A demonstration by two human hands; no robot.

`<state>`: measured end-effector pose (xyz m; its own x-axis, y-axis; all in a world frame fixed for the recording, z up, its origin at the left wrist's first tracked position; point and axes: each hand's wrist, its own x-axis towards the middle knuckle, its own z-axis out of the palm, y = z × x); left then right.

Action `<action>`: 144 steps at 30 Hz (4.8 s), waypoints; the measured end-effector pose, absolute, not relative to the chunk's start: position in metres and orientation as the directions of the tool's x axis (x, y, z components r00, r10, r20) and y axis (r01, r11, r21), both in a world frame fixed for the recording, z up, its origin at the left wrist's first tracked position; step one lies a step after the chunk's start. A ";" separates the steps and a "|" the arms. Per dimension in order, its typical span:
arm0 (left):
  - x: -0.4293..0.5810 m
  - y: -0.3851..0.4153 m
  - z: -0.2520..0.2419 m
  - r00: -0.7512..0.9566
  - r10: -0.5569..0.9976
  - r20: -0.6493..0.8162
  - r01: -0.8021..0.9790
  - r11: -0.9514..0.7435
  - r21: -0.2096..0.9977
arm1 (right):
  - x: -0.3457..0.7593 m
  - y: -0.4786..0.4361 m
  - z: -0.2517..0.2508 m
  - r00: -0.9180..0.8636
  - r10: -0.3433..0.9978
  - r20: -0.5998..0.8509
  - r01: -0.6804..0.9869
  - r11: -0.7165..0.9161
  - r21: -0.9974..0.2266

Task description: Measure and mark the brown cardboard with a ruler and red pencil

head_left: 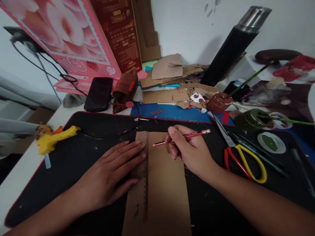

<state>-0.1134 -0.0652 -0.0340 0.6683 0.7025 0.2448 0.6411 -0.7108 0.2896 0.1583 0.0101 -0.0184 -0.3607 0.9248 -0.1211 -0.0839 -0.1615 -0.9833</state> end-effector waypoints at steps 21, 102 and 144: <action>-0.113 -0.064 -0.032 0.674 0.701 0.236 0.637 -0.712 0.296 | 0.159 0.009 -0.018 -0.364 0.924 -0.113 -0.078 -0.151 -0.985; -0.107 -0.062 -0.028 0.632 0.751 0.191 0.645 -0.646 0.407 | 0.159 0.009 -0.020 -0.385 0.917 -0.100 -0.023 -0.118 -0.993; -0.108 -0.063 -0.031 0.623 0.751 0.220 0.630 -0.648 0.427 | 0.158 0.008 -0.018 -0.370 0.922 -0.110 -0.008 -0.122 -0.993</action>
